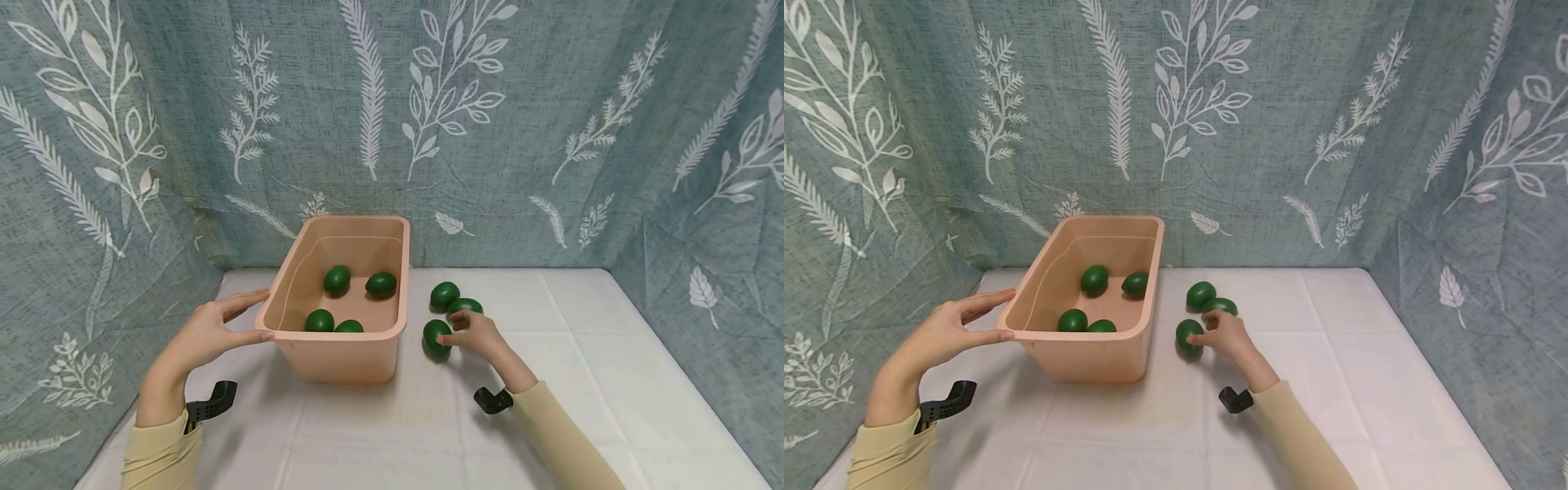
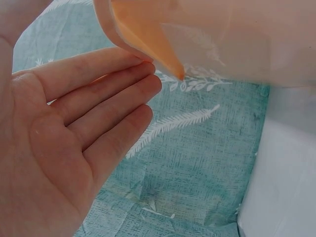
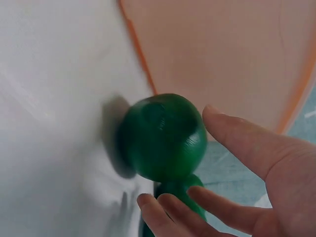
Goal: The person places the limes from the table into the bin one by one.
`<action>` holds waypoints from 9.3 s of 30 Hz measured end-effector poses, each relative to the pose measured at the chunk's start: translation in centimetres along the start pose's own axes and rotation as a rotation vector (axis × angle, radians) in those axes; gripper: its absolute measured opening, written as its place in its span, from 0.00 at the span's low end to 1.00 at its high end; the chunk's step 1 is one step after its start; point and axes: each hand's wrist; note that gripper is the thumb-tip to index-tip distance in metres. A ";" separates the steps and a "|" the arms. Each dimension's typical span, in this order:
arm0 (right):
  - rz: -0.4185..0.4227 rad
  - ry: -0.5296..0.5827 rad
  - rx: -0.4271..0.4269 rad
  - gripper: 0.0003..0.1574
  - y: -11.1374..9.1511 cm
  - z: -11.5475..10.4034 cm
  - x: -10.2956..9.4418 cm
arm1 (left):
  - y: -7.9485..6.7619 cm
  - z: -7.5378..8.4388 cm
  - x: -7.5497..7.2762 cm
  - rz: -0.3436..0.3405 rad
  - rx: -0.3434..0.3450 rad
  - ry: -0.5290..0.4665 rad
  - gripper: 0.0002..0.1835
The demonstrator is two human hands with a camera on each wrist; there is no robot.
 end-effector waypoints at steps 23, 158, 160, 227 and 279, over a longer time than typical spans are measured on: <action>0.016 -0.018 0.017 0.43 0.1 0.3 2.0 | 0.0 0.0 0.0 -0.010 -0.004 -0.014 0.40; -0.088 0.060 -0.096 0.39 2.8 -9.4 -5.9 | 0.1 0.4 0.0 -0.020 0.001 0.021 0.40; -0.087 0.072 -0.086 0.39 2.8 -8.6 -6.2 | 0.1 0.4 0.0 -0.022 0.000 0.022 0.40; -0.055 0.041 -0.072 0.37 4.9 4.7 -5.2 | 0.1 0.2 0.0 -0.012 0.015 0.032 0.40; -0.136 0.005 -0.323 0.36 4.0 -11.3 -6.7 | 0.1 0.3 -0.3 -0.007 0.014 0.036 0.39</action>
Point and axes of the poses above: each hand's wrist, its own y-axis towards the middle knuckle, its own x-axis out of the palm, z = x × y, and after that the axes turned 14 degrees about y, right-handed
